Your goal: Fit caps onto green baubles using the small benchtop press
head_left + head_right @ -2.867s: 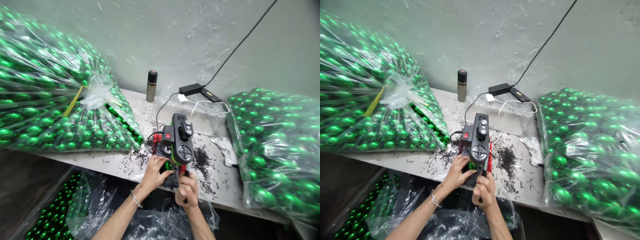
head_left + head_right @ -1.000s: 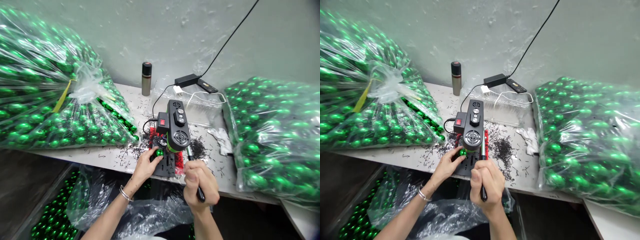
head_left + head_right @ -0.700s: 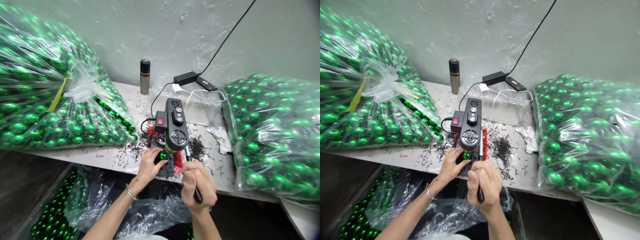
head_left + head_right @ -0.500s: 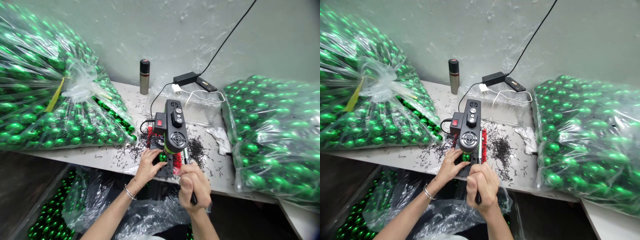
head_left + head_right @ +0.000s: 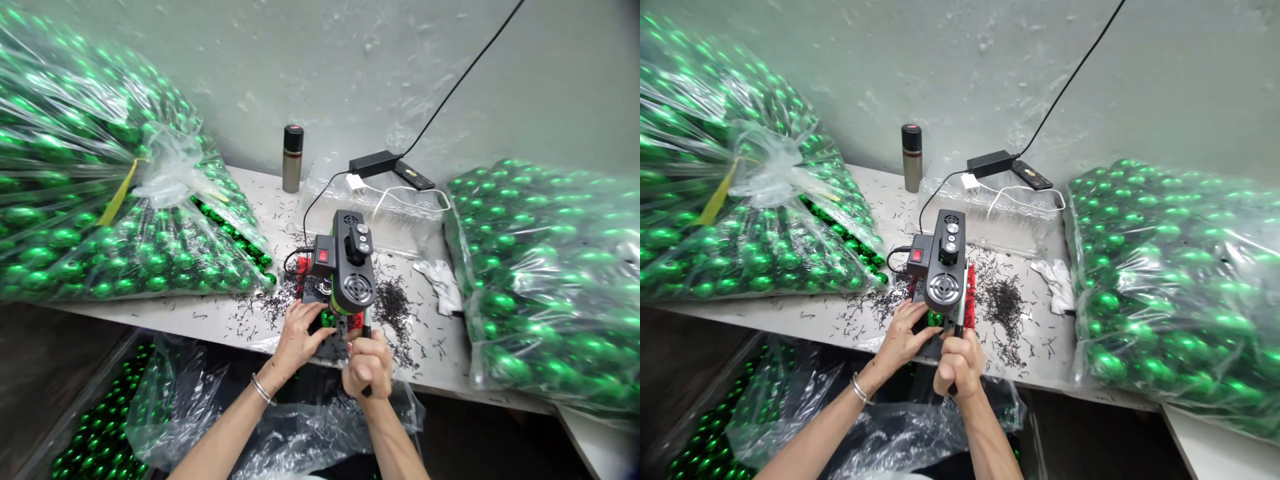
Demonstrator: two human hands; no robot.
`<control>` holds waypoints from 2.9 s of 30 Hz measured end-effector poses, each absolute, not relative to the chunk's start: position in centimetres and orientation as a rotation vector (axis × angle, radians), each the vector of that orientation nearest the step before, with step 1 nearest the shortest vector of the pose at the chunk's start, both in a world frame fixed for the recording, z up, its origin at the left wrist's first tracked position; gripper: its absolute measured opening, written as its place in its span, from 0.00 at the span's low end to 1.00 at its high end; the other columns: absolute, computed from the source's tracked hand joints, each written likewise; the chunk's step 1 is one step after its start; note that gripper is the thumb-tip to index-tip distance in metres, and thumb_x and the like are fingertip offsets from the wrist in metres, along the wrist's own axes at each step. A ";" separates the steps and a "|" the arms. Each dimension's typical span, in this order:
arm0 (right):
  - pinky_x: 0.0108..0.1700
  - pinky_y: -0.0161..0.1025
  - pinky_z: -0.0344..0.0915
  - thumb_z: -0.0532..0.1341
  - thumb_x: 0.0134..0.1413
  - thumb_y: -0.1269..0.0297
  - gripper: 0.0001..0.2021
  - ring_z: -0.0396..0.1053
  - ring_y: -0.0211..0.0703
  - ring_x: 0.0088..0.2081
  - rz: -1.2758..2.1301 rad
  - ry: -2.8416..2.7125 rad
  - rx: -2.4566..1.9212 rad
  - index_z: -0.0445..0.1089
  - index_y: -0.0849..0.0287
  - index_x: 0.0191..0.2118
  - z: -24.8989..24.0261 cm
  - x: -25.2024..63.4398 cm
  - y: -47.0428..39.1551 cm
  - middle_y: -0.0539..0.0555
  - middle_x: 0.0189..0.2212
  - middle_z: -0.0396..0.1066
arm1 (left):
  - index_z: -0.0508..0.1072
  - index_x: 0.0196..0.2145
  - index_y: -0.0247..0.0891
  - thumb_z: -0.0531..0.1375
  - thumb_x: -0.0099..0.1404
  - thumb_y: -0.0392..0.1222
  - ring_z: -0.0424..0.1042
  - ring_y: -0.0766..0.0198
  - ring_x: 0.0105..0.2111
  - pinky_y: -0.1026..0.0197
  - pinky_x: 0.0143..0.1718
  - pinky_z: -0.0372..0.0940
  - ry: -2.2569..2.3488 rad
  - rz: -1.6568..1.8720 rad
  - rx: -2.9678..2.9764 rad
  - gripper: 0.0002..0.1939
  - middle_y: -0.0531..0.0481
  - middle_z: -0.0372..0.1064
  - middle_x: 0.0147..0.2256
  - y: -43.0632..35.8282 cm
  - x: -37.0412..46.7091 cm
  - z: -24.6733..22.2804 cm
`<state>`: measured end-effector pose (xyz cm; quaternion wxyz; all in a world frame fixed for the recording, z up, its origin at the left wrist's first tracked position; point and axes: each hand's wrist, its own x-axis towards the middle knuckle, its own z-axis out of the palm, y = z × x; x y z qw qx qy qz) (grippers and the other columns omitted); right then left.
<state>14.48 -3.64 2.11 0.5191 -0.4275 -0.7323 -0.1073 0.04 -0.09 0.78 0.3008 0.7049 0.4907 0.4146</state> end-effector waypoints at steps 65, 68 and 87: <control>0.29 0.37 0.54 0.54 0.62 0.76 0.11 0.60 0.35 0.28 -0.058 -1.603 -0.899 0.60 0.59 0.28 10.9 13.6 -5.1 0.50 0.24 0.61 | 0.74 0.51 0.42 0.64 0.64 0.43 0.73 0.53 0.47 0.47 0.53 0.65 1.432 1.115 1.863 0.17 0.46 0.76 0.45 -0.1 -0.7 1.1; 0.29 0.37 0.54 0.54 0.62 0.76 0.10 0.61 0.35 0.29 -0.059 -1.617 -0.900 0.60 0.59 0.29 10.8 13.7 -5.2 0.50 0.24 0.63 | 0.74 0.50 0.41 0.63 0.66 0.43 0.73 0.53 0.49 0.46 0.56 0.63 1.389 1.134 2.023 0.15 0.45 0.76 0.47 0.0 -0.5 0.9; 0.32 0.39 0.60 0.49 0.67 0.67 0.15 0.60 0.36 0.27 -0.272 -1.624 -0.834 0.60 0.58 0.26 5.0 14.3 -4.1 0.51 0.25 0.65 | 0.73 0.48 0.40 0.68 0.60 0.39 0.72 0.54 0.46 0.43 0.59 0.59 1.302 1.121 2.071 0.18 0.47 0.76 0.43 0.0 -0.7 0.5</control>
